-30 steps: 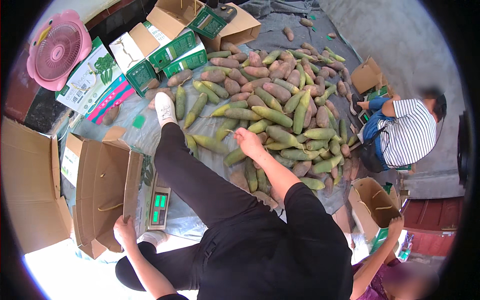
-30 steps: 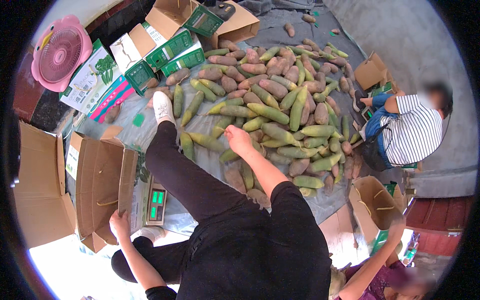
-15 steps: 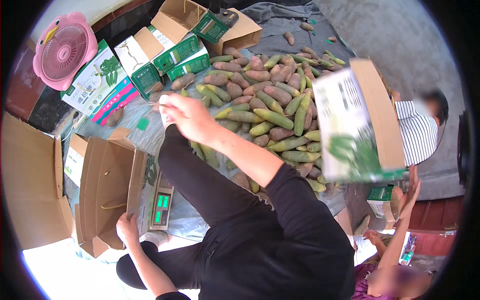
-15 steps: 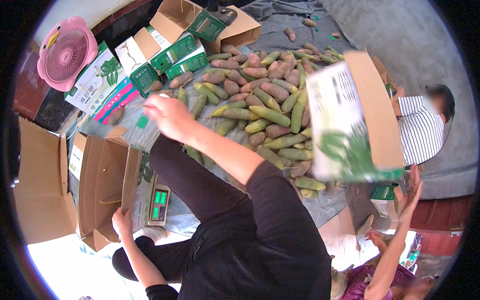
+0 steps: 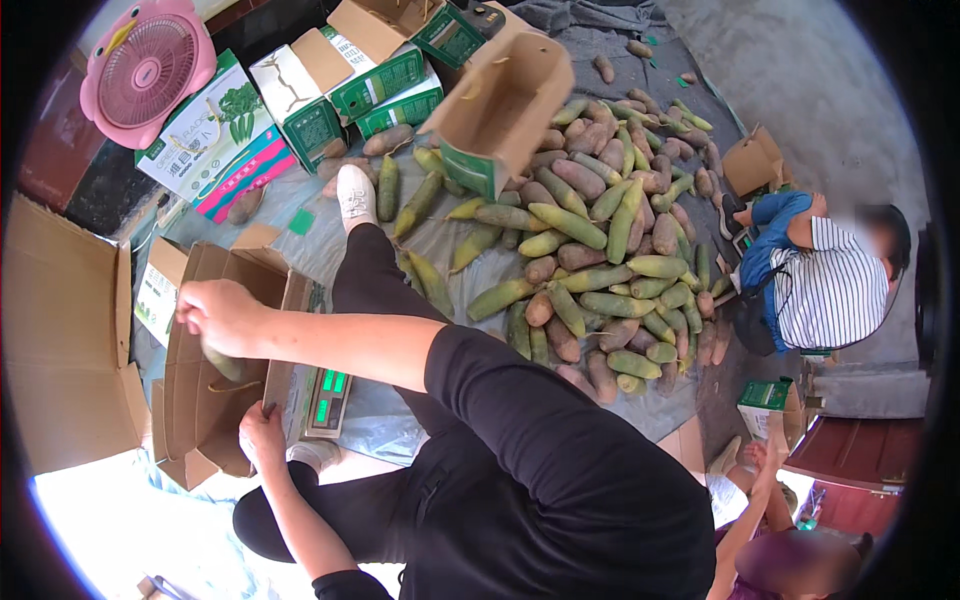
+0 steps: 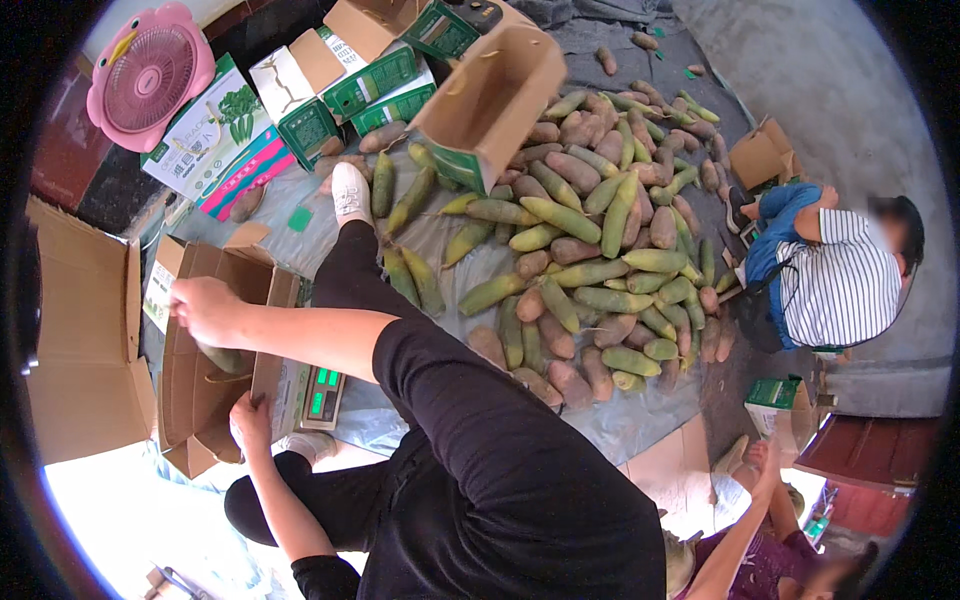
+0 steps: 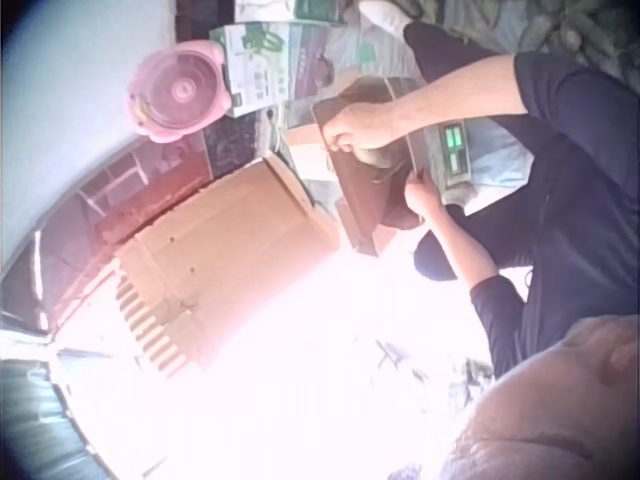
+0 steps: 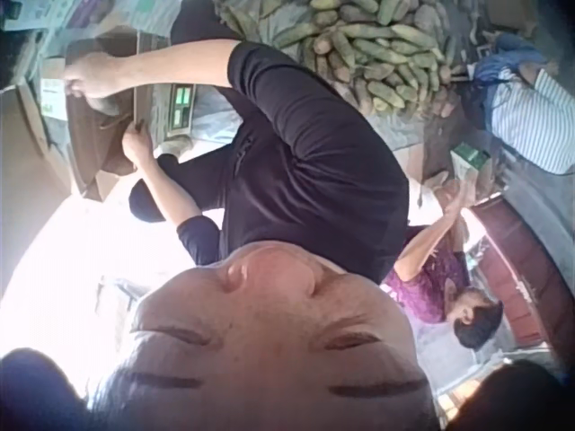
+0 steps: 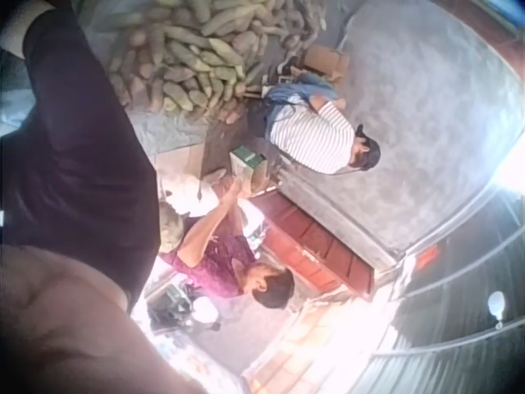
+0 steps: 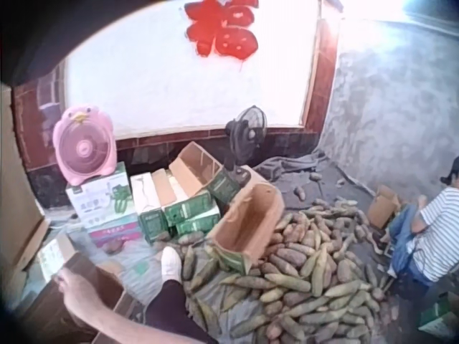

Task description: Sort and weigh green produce (likely radishes or gourds) into boxes.

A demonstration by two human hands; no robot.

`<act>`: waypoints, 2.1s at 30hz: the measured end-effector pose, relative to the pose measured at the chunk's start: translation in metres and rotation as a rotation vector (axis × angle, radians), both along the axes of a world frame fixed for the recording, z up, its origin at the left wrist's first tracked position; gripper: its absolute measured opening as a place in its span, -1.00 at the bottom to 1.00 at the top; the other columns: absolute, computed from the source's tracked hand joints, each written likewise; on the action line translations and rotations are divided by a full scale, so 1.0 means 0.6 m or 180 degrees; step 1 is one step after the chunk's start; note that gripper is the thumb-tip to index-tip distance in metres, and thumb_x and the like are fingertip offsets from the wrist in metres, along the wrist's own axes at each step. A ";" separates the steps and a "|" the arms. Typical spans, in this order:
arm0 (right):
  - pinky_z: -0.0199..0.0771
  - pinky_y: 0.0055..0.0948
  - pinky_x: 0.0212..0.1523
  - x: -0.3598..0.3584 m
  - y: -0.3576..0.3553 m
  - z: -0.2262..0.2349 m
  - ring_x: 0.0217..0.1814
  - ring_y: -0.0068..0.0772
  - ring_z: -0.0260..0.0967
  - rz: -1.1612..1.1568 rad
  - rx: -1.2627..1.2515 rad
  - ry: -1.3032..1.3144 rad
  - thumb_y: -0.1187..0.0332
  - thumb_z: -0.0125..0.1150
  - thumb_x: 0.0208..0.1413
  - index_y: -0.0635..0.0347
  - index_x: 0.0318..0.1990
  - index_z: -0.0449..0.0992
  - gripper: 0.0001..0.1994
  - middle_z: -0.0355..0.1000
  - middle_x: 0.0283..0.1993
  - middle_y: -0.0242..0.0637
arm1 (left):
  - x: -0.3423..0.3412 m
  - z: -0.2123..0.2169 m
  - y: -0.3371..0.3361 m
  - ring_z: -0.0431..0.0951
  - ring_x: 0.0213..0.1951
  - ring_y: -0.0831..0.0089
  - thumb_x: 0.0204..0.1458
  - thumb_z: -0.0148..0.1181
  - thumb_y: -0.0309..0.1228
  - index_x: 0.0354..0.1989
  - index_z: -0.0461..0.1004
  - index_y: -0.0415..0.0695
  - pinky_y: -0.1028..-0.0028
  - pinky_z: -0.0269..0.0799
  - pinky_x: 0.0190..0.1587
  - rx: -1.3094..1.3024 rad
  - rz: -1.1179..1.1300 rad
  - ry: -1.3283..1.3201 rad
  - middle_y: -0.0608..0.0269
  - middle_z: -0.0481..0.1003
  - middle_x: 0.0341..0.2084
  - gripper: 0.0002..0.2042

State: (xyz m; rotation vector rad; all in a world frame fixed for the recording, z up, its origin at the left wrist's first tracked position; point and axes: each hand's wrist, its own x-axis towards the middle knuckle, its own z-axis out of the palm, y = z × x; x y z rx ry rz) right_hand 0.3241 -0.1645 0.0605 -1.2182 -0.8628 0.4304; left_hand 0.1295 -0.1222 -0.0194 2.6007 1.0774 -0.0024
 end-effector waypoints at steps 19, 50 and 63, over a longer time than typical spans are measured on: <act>0.41 -0.42 -0.24 0.264 -0.580 -0.336 -0.30 -0.31 0.47 -0.2537 -0.2547 0.0045 0.37 0.16 -0.04 0.13 -0.36 0.55 -0.89 0.51 -0.37 -0.22 | -0.018 -0.010 0.010 0.53 -0.38 0.08 -0.12 0.17 -0.39 -0.35 0.53 -0.15 0.26 0.41 -0.30 0.0048 -0.0039 0.0091 0.00 0.52 -0.48 -0.84; 0.34 -0.20 -0.03 0.124 -0.743 -0.440 0.03 -0.09 0.32 -0.1761 -0.5439 -0.0765 0.34 0.42 -0.30 0.11 -0.03 0.36 -0.44 0.39 -0.04 -0.18 | -0.027 -0.008 -0.008 0.50 -0.29 0.18 -0.10 0.13 -0.34 -0.36 0.50 -0.08 0.25 0.42 -0.25 0.0252 -0.0043 0.0198 0.16 0.48 -0.45 -0.85; 0.26 -0.26 0.04 0.179 -0.690 -0.357 0.07 -0.20 0.21 -0.2266 -0.3871 -0.0545 0.48 0.29 -0.10 0.22 0.04 0.31 -0.51 0.26 0.02 -0.19 | -0.031 -0.012 0.008 0.51 -0.31 0.15 -0.11 0.15 -0.34 -0.40 0.51 -0.09 0.23 0.43 -0.27 0.0226 0.0031 0.0226 0.13 0.47 -0.47 -0.87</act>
